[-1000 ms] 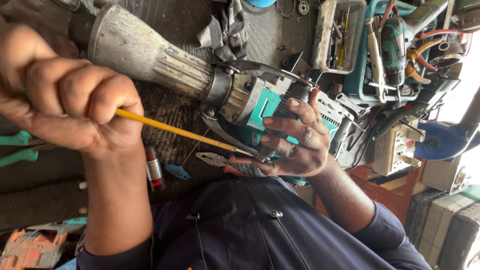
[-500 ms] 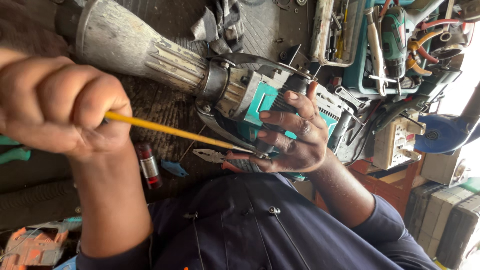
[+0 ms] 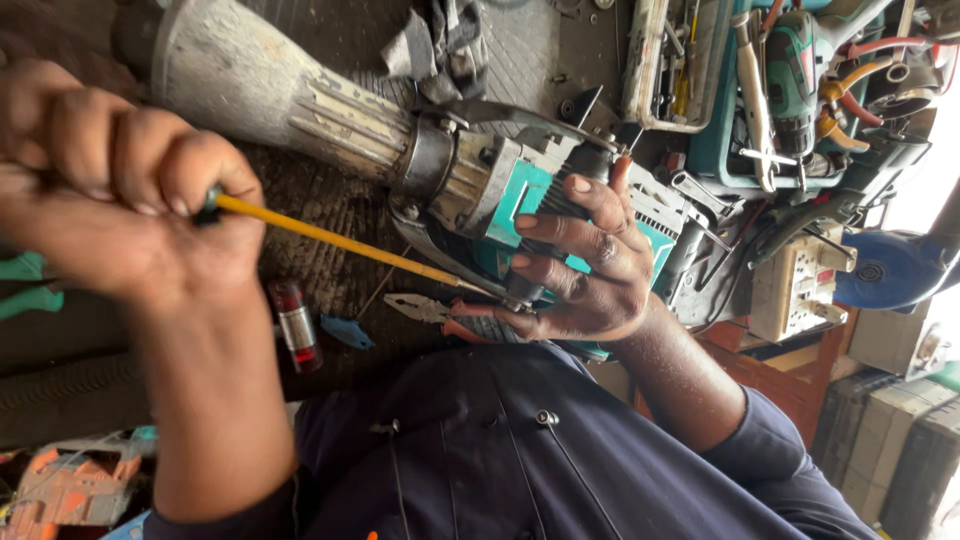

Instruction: The person repairs a teal demolition hammer power tool on a cluttered workbench. They use pliers to grip and turn a fastener on the tool's side handle bracket, unscrew a screw with a screwdriver, adjust the tool's handle, and tap and work on components with a small hammer and wrench.

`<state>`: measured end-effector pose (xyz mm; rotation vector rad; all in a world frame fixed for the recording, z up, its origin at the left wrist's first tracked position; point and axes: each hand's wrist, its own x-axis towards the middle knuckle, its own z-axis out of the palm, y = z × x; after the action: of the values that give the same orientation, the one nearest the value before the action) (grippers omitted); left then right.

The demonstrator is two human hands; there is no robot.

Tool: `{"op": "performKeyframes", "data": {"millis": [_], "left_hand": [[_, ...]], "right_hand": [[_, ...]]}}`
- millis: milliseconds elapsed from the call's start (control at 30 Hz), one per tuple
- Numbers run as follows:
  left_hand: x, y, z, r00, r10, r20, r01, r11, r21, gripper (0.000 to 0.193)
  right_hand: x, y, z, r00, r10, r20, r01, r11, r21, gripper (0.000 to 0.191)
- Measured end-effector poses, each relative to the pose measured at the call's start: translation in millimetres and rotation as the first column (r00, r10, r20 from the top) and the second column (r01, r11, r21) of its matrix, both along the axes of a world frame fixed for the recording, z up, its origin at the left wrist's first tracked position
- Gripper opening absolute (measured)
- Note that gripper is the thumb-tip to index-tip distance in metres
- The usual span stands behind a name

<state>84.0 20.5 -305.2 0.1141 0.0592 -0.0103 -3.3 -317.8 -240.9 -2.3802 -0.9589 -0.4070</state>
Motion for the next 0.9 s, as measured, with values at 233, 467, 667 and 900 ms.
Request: {"op": "performKeyframes", "data": {"millis": [233,467,667,900], "left_hand": [[-32,2,3,0.977,0.081,-0.195,-0.063,0.993,0.098,0.029],[-36,27,-8,0.97,0.006,-0.243,0.033,0.987,0.156,0.037],[15,9,-33,0.961,-0.113,0.253,0.143,0.984,-0.106,0.04],[-20,3,16,0.927,0.049,-0.372,-0.031,0.998,0.053,0.04]], "right_hand": [[-1,-1,2,1.0,-0.003,-0.013,0.003,1.0,-0.022,0.054],[0,1,1,1.0,-0.003,-0.012,0.003,1.0,-0.016,0.06],[-2,2,1,1.0,-0.015,0.0,0.015,1.0,-0.012,0.061],[0,0,1,1.0,-0.004,0.0,0.004,1.0,0.011,0.051]]}}
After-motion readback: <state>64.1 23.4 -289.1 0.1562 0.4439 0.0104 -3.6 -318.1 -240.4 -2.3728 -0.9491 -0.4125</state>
